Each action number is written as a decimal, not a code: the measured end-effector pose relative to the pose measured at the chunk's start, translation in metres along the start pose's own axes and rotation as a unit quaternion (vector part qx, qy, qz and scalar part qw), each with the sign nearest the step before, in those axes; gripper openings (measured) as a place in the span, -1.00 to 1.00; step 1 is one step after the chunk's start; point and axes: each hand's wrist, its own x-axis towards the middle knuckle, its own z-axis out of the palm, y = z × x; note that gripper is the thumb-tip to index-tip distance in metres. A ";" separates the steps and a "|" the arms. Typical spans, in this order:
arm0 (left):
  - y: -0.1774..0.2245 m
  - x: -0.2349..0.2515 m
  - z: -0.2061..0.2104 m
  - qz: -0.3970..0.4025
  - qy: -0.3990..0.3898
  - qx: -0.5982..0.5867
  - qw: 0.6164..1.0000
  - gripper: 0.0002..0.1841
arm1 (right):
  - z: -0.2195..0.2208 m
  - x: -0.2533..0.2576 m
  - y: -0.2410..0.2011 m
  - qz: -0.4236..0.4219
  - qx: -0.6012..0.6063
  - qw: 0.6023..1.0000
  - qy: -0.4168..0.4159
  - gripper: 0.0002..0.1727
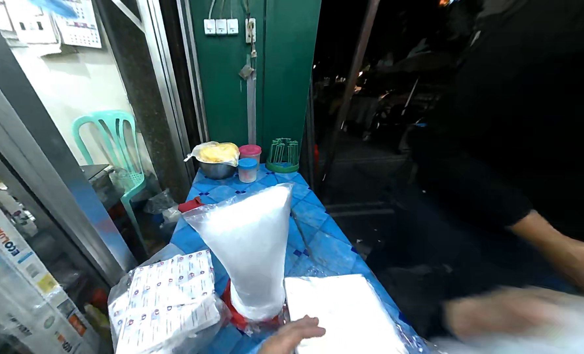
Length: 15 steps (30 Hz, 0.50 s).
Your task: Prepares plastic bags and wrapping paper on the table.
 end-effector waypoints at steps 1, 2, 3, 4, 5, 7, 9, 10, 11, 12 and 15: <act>0.017 -0.003 -0.006 -0.001 0.048 -0.095 0.994 -0.60 | -0.005 0.014 0.019 0.026 -0.044 0.994 -0.092 -0.86; 0.034 -0.005 -0.013 -0.007 0.073 -0.174 0.982 -0.50 | 0.003 0.029 0.031 0.034 -0.088 0.983 -0.158 -0.88; 0.049 -0.006 -0.020 -0.015 0.082 -0.220 0.972 -0.33 | 0.019 0.041 0.042 0.033 -0.128 0.973 -0.188 -0.82; 0.060 -0.008 -0.028 -0.019 0.081 -0.228 0.970 -0.16 | 0.036 0.049 0.049 0.033 -0.166 0.966 -0.198 -0.77; 0.069 -0.011 -0.034 -0.025 0.091 -0.202 0.975 -0.01 | 0.053 0.054 0.054 0.025 -0.195 0.959 -0.206 -0.75; 0.080 -0.014 -0.041 -0.035 0.138 -0.097 0.985 0.13 | 0.077 0.061 0.055 0.007 -0.221 0.948 -0.230 -0.71; 0.076 -0.013 -0.049 -0.015 0.136 -0.060 0.989 0.16 | 0.092 0.066 0.046 0.016 -0.239 0.932 -0.273 -0.64; 0.075 -0.014 -0.053 -0.015 0.122 -0.063 0.990 0.11 | 0.096 0.069 0.037 0.042 -0.244 0.920 -0.303 -0.61; 0.075 -0.015 -0.057 -0.031 0.114 -0.070 0.991 -0.02 | 0.099 0.072 0.030 0.072 -0.247 0.907 -0.332 -0.56; 0.080 -0.015 -0.059 -0.060 0.116 -0.076 0.989 -0.26 | 0.101 0.075 0.026 0.084 -0.251 0.896 -0.357 -0.49; 0.095 -0.012 -0.057 -0.161 0.155 -0.053 0.973 -0.79 | 0.094 0.082 0.024 0.129 -0.277 0.848 -0.432 -0.36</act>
